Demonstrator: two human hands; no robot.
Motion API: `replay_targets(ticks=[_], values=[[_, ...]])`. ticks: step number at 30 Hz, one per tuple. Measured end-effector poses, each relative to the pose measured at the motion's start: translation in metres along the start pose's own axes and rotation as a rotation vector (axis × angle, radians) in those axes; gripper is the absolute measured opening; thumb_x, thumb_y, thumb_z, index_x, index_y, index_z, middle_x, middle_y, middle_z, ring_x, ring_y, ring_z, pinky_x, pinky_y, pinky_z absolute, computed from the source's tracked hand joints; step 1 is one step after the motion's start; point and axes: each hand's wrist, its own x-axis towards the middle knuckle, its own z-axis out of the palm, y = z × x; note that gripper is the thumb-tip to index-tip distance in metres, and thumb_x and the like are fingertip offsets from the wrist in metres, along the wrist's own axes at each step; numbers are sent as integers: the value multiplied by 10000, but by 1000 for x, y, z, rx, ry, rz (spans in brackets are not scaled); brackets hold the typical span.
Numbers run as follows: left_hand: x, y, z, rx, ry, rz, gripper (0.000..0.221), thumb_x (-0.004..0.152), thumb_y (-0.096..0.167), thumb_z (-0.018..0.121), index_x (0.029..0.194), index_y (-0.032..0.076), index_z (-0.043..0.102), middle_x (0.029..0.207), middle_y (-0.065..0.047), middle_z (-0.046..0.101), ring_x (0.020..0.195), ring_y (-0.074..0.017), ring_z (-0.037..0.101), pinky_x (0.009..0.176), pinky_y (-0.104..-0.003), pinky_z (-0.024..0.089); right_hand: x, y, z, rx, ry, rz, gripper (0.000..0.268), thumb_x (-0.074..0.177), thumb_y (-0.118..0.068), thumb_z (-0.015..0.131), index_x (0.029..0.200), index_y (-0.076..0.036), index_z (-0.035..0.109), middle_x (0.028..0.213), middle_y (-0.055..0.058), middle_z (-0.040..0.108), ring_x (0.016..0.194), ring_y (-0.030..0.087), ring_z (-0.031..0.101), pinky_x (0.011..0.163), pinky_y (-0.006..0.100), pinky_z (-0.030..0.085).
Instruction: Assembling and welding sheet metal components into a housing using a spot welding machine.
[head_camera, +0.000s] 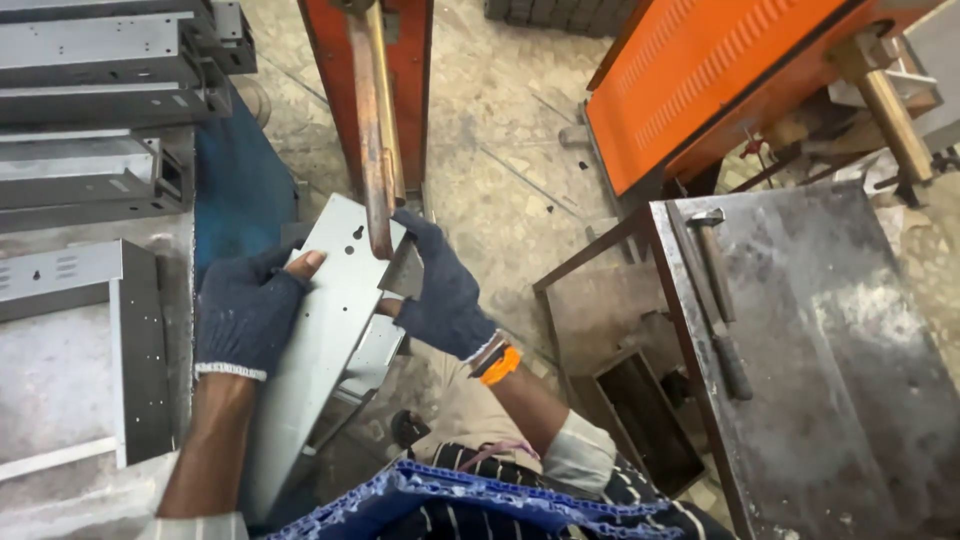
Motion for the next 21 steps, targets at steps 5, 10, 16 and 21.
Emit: replay_targets(ticks=[5,10,16,21], values=[[5,14,-9,18,-94,-55,421,892,417,749,1163,96,774,836,-190,771,726,-223,738,705,-375,536,-7,7,26,-155,102,104,902,679,-270,930,1431,-107,460,1340,141,611,1193,308,662,966,369,543],[11,8,-6,-21,-97,23,417,884,412,749,1177,114,769,862,-174,779,767,-194,740,736,-345,539,-8,19,27,-88,173,163,828,678,-231,889,1419,-130,535,1278,93,680,1159,268,713,980,362,578],[11,12,-8,-14,-110,-70,419,877,398,743,1207,141,765,891,-179,778,789,-204,742,762,-355,539,-11,19,32,-149,193,166,814,665,-271,937,1372,-127,559,1234,88,703,1084,235,718,895,339,574],[23,-37,6,-150,-140,409,350,934,357,703,1095,54,771,1028,-149,789,931,-166,753,805,-309,581,-18,27,38,-131,218,362,725,718,-259,893,1358,-118,581,1045,57,708,956,187,745,864,309,604]])
